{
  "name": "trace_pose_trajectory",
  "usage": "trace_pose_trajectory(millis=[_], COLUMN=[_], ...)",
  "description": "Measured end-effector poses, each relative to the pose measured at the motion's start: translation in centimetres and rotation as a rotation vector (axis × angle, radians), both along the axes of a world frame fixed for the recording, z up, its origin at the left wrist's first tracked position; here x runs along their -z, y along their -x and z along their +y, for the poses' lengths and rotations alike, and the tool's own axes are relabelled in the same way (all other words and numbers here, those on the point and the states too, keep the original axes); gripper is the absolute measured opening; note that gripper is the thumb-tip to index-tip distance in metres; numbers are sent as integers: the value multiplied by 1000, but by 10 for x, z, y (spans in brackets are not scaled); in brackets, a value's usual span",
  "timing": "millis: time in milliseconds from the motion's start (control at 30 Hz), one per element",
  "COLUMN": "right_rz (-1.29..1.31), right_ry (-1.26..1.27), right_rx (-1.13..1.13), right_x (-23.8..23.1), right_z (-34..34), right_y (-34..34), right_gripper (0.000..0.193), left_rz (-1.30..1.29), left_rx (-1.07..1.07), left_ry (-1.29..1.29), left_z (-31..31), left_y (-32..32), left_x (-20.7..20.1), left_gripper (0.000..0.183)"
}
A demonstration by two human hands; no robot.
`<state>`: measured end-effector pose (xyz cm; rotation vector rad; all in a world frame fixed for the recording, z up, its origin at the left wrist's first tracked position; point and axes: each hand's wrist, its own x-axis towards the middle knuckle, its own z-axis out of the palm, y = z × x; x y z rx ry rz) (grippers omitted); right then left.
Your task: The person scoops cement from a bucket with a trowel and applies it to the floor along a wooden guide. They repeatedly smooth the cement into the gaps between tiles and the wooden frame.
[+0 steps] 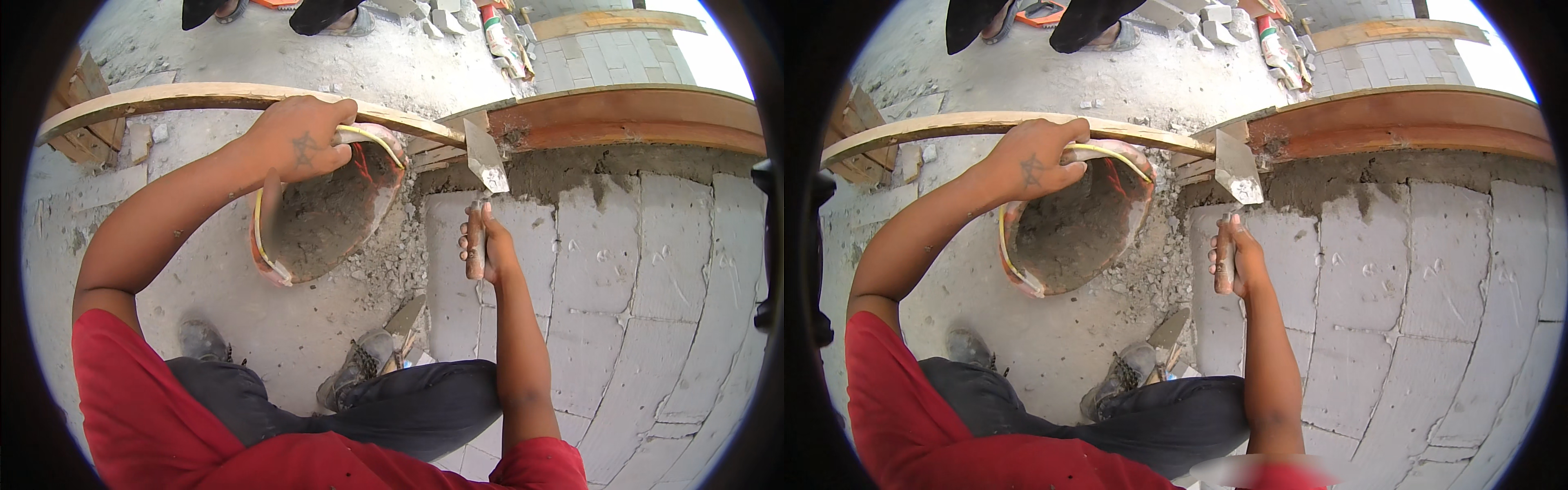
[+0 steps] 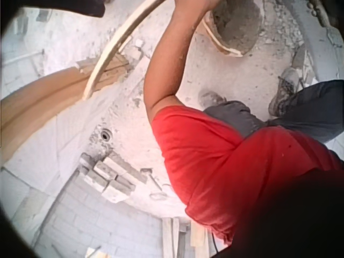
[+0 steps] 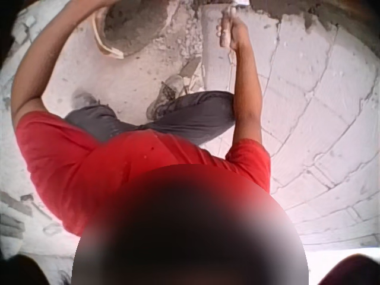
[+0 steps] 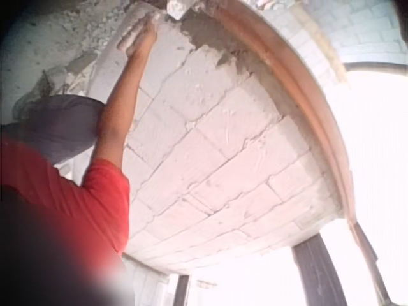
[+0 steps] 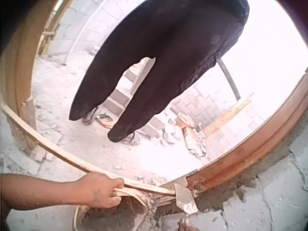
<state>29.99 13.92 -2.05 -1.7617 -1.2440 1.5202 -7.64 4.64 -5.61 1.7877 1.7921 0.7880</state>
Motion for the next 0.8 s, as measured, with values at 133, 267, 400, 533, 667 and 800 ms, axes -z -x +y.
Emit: trace_pose_trajectory(millis=[133,267,400,533,667,800], right_rz=[-538,-336,-265,-647,-391,-195], right_ry=[-168,-725,-914,-177,-1069,-1230], right_rx=[-252,-131,-81,-167,-38,70], right_x=[-23,-71,-43,-35,-98,-71], right_z=[-14,-26,-39,-50,-42,-39], right_y=[20,51,63,54,56,65], right_gripper=[24,24,24,14,20,21], left_rz=[-10,-42,-30,-8,-55,-41], left_rx=[24,28,25,12,42,41], left_ry=[-61,-25,-31,-32,12,-26], left_z=[2,2,1,0,2,2], left_y=[0,2,1,1,3,1], left_x=[3,2,1,3,5,5], left_gripper=[38,38,37,37,38,38])
